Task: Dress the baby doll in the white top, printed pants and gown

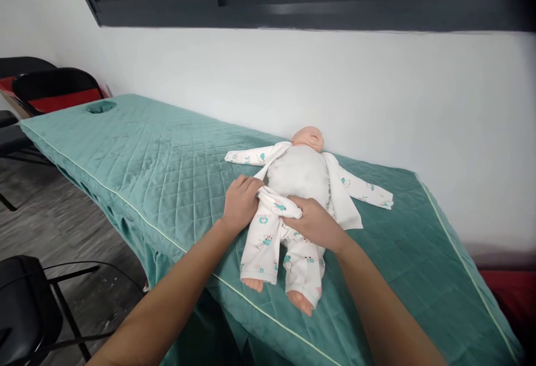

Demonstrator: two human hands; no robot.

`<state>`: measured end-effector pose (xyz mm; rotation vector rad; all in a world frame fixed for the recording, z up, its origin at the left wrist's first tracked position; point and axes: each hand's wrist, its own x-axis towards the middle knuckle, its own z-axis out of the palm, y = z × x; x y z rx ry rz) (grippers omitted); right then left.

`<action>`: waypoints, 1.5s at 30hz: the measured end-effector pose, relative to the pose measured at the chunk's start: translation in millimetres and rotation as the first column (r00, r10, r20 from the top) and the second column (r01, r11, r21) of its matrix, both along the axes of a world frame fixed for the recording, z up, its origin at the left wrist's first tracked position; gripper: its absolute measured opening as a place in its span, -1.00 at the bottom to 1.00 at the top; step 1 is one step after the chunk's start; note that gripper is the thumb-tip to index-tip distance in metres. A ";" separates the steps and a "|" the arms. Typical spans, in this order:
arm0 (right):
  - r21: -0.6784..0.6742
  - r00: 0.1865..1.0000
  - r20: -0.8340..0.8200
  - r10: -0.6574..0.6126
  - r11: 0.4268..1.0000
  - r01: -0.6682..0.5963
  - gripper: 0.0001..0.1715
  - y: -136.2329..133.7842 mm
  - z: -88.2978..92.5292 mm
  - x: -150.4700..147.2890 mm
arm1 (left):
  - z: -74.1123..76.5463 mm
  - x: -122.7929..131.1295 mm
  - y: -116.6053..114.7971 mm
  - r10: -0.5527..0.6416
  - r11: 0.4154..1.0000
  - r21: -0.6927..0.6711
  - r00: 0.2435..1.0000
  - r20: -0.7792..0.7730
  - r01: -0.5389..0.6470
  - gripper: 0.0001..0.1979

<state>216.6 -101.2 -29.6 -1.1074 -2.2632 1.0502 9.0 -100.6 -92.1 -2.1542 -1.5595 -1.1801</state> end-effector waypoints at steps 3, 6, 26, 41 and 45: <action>-0.007 0.999 -0.021 -0.030 1.000 0.030 -0.80 0.5 0.0 -0.3 | 3.7 -0.7 11.9 -0.012 1.000 -0.011 0.996 -0.088 0.011 -0.86; -0.027 0.998 -0.029 -0.054 0.998 0.053 -0.79 -0.2 1.1 -0.2 | 3.6 0.5 20.6 -0.026 0.999 -0.034 0.994 -0.109 0.023 -0.85; -0.007 0.988 -0.001 -0.153 0.988 0.153 -0.72 0.6 0.0 -1.2 | -5.4 1.0 20.0 -0.029 0.982 -0.185 1.000 -0.003 0.028 -0.86; 0.026 0.992 -0.016 -0.128 0.991 0.128 -0.78 -1.1 -1.5 -0.9 | -7.5 0.8 19.8 -0.042 0.982 -0.183 0.999 0.033 0.048 -0.84; 0.017 0.991 -0.009 -0.130 0.991 0.130 -0.79 -1.8 -0.5 -0.5 | -6.1 1.0 18.9 -0.046 0.981 -0.189 0.998 0.042 0.053 -0.85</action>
